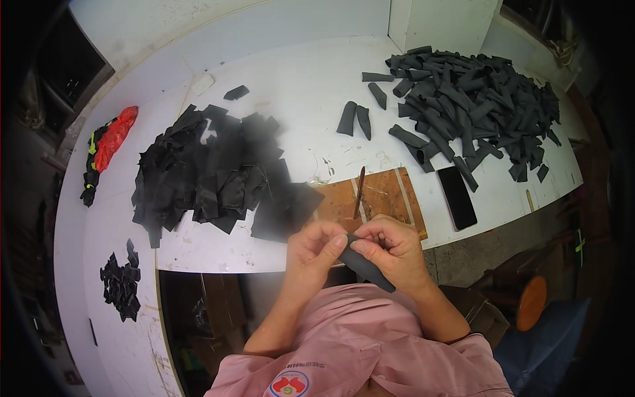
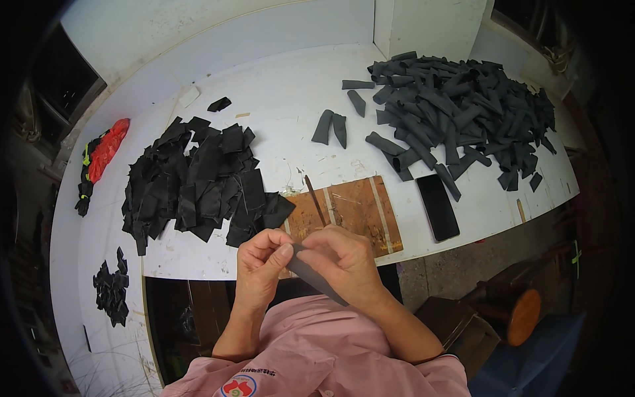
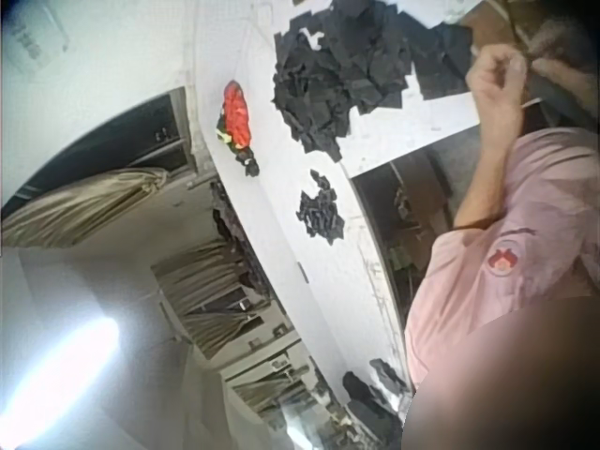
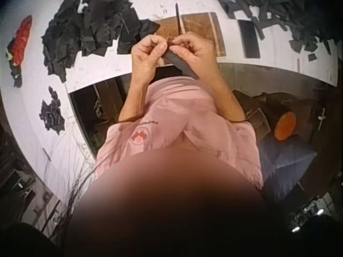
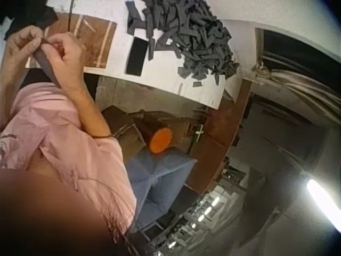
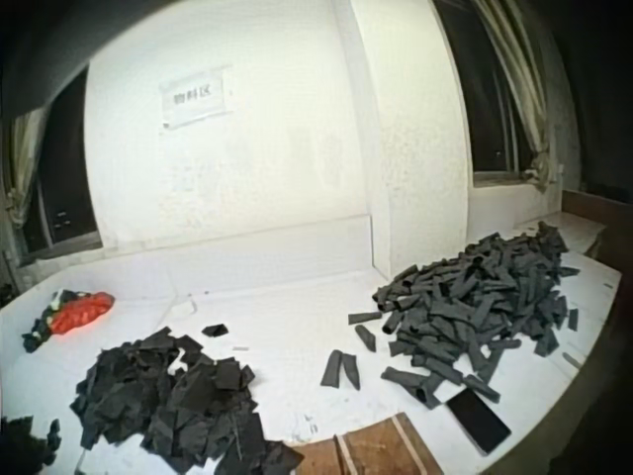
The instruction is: The person is inspecting and sorting black rubber/plastic strips at a workbench.
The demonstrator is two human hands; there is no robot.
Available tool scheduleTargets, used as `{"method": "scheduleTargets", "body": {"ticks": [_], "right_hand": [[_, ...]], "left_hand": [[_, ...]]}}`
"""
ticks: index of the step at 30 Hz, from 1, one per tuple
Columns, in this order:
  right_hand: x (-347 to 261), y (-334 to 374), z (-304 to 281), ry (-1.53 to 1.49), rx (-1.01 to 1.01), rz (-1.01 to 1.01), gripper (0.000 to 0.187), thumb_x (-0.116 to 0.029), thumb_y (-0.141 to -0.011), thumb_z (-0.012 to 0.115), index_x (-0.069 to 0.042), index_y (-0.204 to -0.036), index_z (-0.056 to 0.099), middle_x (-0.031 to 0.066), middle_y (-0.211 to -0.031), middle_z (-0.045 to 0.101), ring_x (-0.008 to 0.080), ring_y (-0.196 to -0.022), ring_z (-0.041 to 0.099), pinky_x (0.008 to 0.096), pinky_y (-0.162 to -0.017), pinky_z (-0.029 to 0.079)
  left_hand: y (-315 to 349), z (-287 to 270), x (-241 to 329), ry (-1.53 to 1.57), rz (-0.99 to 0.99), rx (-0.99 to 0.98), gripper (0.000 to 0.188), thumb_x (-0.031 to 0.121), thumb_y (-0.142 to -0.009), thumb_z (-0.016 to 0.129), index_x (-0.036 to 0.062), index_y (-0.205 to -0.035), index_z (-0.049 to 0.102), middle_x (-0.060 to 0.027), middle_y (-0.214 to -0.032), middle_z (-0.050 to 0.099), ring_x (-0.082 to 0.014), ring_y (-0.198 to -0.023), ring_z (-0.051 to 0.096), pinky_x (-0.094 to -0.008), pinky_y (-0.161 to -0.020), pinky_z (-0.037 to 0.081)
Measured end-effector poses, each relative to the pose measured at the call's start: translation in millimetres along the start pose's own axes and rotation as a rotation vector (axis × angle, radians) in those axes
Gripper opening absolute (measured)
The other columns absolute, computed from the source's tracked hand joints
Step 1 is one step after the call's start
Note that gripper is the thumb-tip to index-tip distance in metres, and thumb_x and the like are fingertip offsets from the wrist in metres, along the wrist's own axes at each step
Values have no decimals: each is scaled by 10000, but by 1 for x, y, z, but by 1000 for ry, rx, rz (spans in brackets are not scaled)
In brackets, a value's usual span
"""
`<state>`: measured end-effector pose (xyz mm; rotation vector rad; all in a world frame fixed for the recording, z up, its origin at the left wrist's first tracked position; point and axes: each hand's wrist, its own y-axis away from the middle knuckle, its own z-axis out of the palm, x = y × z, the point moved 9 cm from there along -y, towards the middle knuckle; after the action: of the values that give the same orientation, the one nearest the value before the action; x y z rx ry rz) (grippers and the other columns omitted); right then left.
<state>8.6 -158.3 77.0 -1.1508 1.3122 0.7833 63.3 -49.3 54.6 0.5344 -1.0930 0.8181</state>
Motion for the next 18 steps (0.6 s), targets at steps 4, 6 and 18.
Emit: {"method": "scheduleTargets", "body": {"ticks": [4, 6, 18], "right_hand": [[23, 5, 2, -258, 15, 198, 100, -14, -735, 606, 20, -808, 547, 85, -741, 577, 140, -668, 570, 254, -579, 436], [17, 4, 1, -117, 81, 41, 87, -16, -750, 587, 16, -802, 525, 96, -716, 560, 165, -638, 562, 270, -553, 429], [-28, 8, 35, 553, 124, -505, 83, -42, -802, 504, -3, -783, 433, 133, -651, 465, 305, -537, 482, 379, -479, 377]], "left_hand": [[-1, -7, -11, 117, -43, 90, 91, 76, -812, 589, 7, -858, 552, -2, -760, 551, -40, -656, 469, -172, -625, 385], [-1, -4, -8, 39, 22, 118, 74, 59, -816, 574, 3, -851, 543, -9, -759, 544, -50, -660, 469, -175, -626, 385], [4, -9, 9, -553, 439, 226, 13, 13, -759, 529, 9, -762, 516, -98, -692, 504, -208, -598, 473, -277, -543, 381]]}}
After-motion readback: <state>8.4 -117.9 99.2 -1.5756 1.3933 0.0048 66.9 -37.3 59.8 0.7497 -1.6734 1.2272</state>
